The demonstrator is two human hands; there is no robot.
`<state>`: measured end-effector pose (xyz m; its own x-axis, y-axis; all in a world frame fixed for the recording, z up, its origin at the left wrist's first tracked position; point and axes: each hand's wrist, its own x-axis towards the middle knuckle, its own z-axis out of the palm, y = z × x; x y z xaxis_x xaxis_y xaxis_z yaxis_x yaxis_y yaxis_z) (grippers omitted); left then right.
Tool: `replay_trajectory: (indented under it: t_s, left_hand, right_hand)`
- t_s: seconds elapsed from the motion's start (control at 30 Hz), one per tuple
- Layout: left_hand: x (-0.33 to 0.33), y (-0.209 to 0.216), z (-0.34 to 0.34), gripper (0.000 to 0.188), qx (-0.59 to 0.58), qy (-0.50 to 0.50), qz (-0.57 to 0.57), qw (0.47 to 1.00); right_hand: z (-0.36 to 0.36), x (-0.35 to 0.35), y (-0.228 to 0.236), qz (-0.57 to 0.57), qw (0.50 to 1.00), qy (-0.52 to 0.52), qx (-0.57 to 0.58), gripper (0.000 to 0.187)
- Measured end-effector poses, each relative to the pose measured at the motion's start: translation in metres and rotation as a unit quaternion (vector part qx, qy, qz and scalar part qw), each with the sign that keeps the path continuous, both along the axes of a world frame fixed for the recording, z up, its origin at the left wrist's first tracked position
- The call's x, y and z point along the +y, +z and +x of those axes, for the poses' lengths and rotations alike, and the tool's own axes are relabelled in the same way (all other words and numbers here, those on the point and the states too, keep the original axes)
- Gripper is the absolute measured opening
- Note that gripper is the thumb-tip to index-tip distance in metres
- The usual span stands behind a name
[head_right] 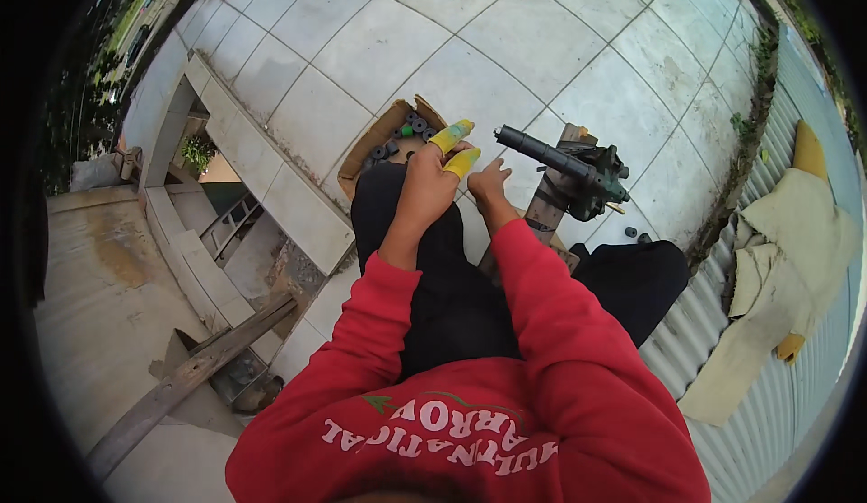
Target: Manually assemble and adjust mechanical components, including cylinders and spacers, onto a shaft or rod.
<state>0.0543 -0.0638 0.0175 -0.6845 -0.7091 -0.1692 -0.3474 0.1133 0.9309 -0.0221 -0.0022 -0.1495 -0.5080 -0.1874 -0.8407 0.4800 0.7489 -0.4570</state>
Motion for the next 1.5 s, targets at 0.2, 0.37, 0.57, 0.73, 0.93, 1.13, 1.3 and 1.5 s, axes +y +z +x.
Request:
replay_trajectory:
  t_s: [0.2,0.37,0.57,0.73,0.93,1.13,1.3,1.5]
  left_hand:
    - [0.030,-0.008,-0.021,0.048,0.076,-0.079,0.089,0.990]
    - [0.049,0.011,-0.024,0.046,0.150,-0.144,0.209,0.956]
    - [0.068,0.018,-0.041,0.042,0.085,-0.183,0.202,0.958]
    - [0.058,0.020,-0.063,0.041,0.231,-0.117,0.086,0.962]
    - [-0.001,0.041,-0.117,0.043,0.084,-0.174,0.027,0.981]
    - [0.006,0.041,-0.139,0.045,0.026,-0.332,0.124,0.935]
    - [0.017,0.054,-0.140,0.058,0.046,-0.408,-0.073,0.909]
    - [0.017,0.042,-0.148,0.044,0.042,-0.365,0.071,0.927]
  right_hand:
    - [-0.009,0.124,0.088,-0.271,0.934,0.070,0.220,0.086]
    - [0.003,0.137,0.138,-0.461,0.852,-0.052,0.243,0.059]
    - [-0.003,0.148,0.135,-0.457,0.843,-0.170,0.227,0.027]
    - [-0.013,0.146,0.137,-0.429,0.841,-0.222,0.244,0.028]
    - [-0.032,0.133,0.134,-0.478,0.792,-0.332,0.186,0.028]
    - [-0.039,0.124,0.136,-0.471,0.787,-0.373,0.140,0.026]
    - [-0.039,0.123,0.135,-0.478,0.782,-0.369,0.156,0.027]
    - [-0.041,0.123,0.133,-0.461,0.794,-0.355,0.172,0.025]
